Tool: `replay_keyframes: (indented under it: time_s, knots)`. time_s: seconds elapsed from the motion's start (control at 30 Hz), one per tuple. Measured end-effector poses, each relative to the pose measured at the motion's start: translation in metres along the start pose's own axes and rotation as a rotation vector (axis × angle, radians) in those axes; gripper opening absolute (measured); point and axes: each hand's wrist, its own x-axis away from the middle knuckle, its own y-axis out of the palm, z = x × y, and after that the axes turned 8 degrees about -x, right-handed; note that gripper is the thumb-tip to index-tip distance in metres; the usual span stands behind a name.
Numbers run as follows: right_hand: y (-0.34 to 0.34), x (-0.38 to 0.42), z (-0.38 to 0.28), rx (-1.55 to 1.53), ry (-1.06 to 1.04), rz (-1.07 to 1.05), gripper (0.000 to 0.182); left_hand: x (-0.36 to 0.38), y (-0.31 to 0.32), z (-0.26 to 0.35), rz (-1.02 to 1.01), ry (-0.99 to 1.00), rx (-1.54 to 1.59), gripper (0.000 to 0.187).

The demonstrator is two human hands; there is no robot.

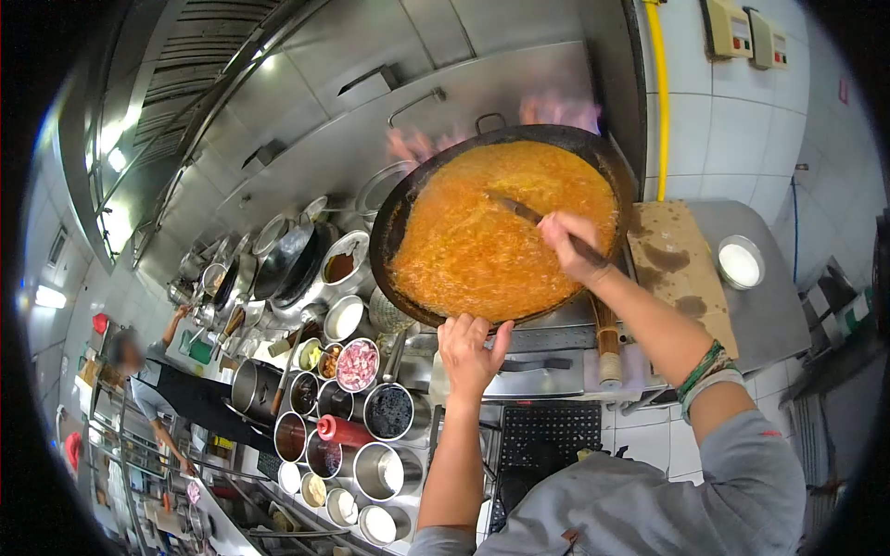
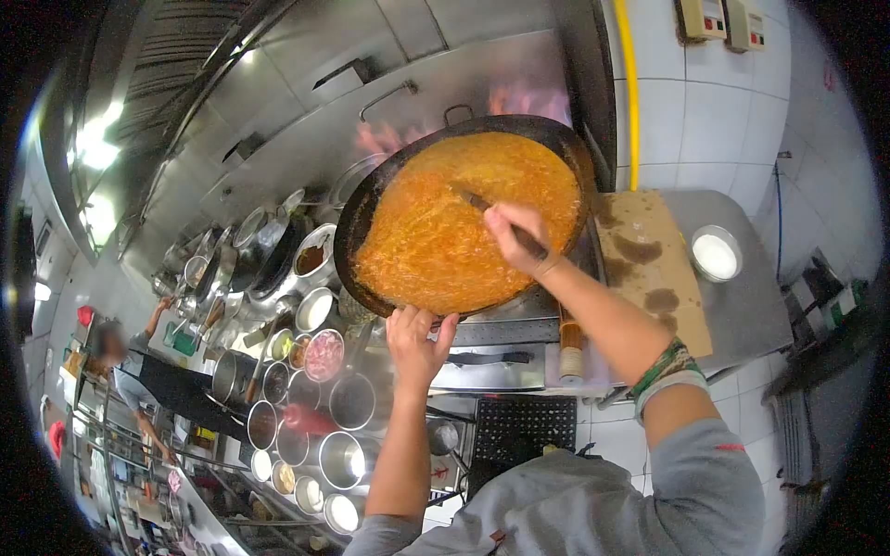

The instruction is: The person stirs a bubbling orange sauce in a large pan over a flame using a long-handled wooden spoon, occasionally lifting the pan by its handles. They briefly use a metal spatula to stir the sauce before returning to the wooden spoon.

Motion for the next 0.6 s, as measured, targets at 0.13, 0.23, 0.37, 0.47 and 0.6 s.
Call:
replay_keyframes:
  time_s: [0.13, 0.23, 0.37, 0.47, 0.6]
  knots:
    - [-0.043, -0.032, -0.029, 0.038, 0.079, 0.146, 0.038, 0.003, -0.004, 0.002, -0.015, -0.023, -0.004, 0.034]
    - [-0.075, -0.052, -0.054, -0.071, 0.063, 0.147, 0.041, 0.004, -0.006, 0.004, -0.032, -0.037, 0.0, 0.032]
    - [-0.102, -0.071, -0.098, -0.075, 0.13, 0.147, 0.043, 0.005, -0.007, 0.004, -0.042, -0.032, -0.001, 0.031]
    - [-0.129, -0.084, -0.119, -0.158, 0.153, 0.129, 0.038, 0.004, -0.008, 0.005, -0.039, -0.033, 0.005, 0.03]
    - [-0.153, -0.107, -0.161, -0.187, 0.201, 0.097, 0.037, 0.004, -0.009, 0.004, -0.039, -0.022, 0.011, 0.029]
